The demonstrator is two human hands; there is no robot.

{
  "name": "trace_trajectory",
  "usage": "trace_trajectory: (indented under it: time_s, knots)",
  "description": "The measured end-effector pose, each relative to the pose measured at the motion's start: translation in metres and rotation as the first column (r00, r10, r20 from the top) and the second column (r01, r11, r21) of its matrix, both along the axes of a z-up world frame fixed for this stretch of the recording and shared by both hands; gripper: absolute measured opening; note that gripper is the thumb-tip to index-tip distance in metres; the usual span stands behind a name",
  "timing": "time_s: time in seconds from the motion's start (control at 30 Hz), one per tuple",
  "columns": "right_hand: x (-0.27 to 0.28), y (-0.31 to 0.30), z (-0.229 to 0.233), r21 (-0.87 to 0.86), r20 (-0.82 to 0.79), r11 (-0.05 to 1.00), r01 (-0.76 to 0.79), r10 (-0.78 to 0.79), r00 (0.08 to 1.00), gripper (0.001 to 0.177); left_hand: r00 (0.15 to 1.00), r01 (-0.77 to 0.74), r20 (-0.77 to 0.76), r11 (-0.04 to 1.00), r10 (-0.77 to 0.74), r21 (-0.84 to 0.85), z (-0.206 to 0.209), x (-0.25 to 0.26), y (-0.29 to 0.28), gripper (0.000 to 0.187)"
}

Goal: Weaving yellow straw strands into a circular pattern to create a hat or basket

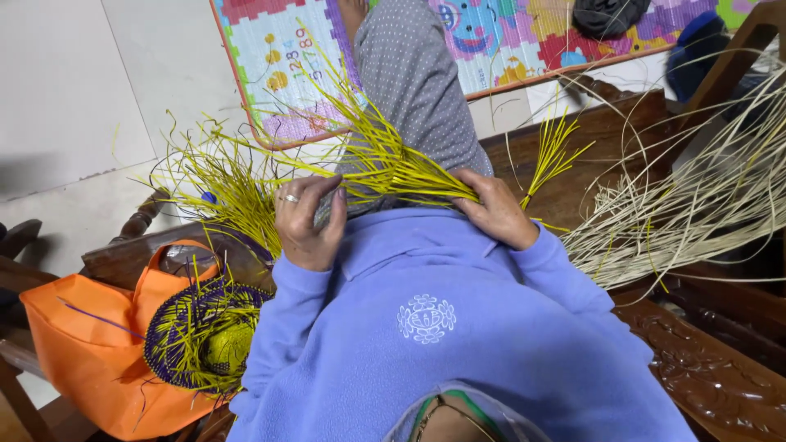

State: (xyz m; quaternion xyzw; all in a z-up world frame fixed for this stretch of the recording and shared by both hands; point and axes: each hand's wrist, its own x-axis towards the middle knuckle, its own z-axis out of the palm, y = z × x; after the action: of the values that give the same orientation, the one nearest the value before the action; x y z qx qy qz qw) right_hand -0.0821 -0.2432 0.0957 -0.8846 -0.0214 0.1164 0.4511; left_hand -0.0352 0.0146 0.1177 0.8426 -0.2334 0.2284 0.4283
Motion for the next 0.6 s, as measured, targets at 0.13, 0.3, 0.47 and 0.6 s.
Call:
trace_trajectory:
  time_s: [0.13,0.3,0.47,0.6]
  knots:
    - [-0.001,0.002,0.007,0.161,-0.102,0.987,0.007,0.009,0.995,0.022,1.0,0.018,0.008,1.0,-0.018,0.023,-0.016,-0.004,-0.002,0.007]
    - [0.002,0.006,0.033,0.295,-0.145,0.955,-0.014,0.059,0.988,0.015,0.995,0.093,0.034,0.99,-0.096,0.102,-0.011,-0.005,-0.018,0.011]
    - [-0.005,-0.001,0.02,0.253,-0.173,0.965,-0.066,0.112,0.979,0.016,0.983,0.183,-0.013,0.975,-0.183,0.124,-0.018,-0.009,-0.025,0.013]
    - [-0.005,-0.002,0.041,-0.071,-0.26,0.977,-0.199,0.175,0.95,0.036,0.929,0.287,-0.225,0.956,-0.293,-0.058,-0.031,-0.007,-0.034,0.01]
